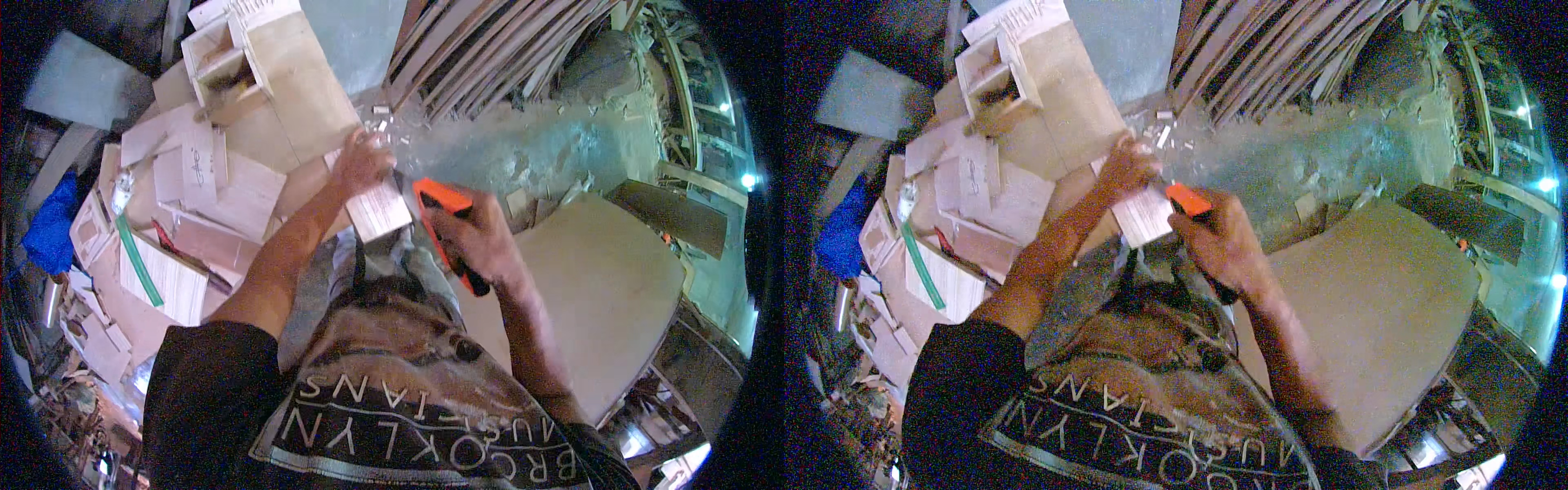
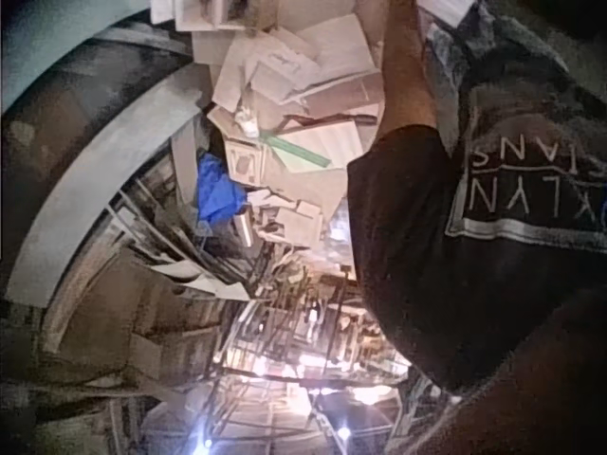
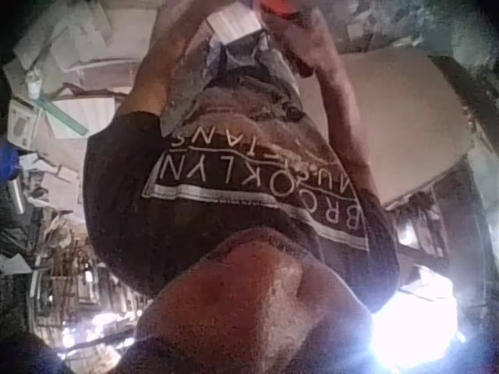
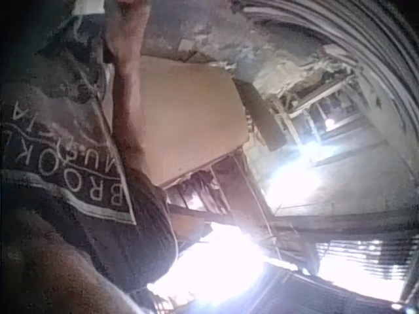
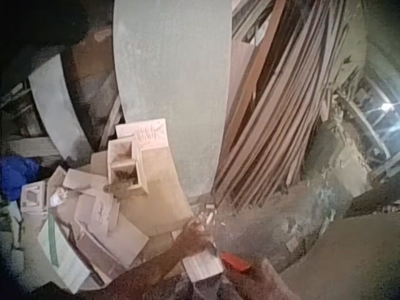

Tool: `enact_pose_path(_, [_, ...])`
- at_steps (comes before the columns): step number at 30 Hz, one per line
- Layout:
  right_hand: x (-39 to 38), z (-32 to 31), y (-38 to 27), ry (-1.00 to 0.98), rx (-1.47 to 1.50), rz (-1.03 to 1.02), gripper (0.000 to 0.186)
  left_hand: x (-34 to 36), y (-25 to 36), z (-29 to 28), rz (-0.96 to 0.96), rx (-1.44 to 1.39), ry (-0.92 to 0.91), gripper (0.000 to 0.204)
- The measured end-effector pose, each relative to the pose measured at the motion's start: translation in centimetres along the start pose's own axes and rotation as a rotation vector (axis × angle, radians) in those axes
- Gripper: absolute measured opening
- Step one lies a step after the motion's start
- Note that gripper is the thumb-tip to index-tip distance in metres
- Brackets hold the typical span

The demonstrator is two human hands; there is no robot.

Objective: Sawing a piece of wood with a handsaw and then sanding the edges with sandpaper.

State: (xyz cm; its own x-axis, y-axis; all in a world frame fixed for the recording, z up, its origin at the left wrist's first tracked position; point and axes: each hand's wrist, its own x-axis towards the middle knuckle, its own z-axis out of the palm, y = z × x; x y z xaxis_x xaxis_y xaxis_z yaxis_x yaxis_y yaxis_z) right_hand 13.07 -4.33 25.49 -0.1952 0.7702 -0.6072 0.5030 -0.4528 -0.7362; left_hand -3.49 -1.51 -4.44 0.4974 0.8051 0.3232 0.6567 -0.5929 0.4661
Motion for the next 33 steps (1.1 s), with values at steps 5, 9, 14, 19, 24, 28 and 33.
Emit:
enact_pose_path(5, [4.4, 1.0, 2.1, 0.038, -0.152, 0.122, 0.023, 2.3, -0.4, -0.7, 0.036, 0.003, 0.005, 0.026])
enact_pose_path(9, [1.7, -0.8, 0.0, -0.033, 0.027, -0.096, 0.019, 1.5, -0.8, -2.2, -0.028, 0.155, -0.173, 0.029])
enact_pose_path(14, [5.3, -0.4, 2.1, -0.024, -0.126, -0.018, 0.019, 2.5, 0.2, -1.2, 0.042, 0.164, -0.129, 0.037])
enact_pose_path(19, [4.0, -2.7, 1.0, -0.069, -0.039, -0.008, 0.028, 1.9, 1.8, -1.0, -0.047, 0.283, -0.057, 0.049])
enact_pose_path(24, [2.3, -1.8, 0.6, 0.012, -0.061, -0.019, 0.044, 2.9, 2.0, -1.0, -0.204, -0.045, 0.010, 0.040])
enact_pose_path(28, [-0.4, -1.0, -1.2, 0.000, -0.129, -0.095, 0.042, 2.3, 1.9, -2.3, -0.176, -0.118, -0.023, 0.024])
enact_pose_path(33, [0.3, -0.5, -0.4, -0.022, 0.049, -0.078, 0.044, 2.6, 1.2, -3.0, -0.161, -0.056, 0.004, 0.022])
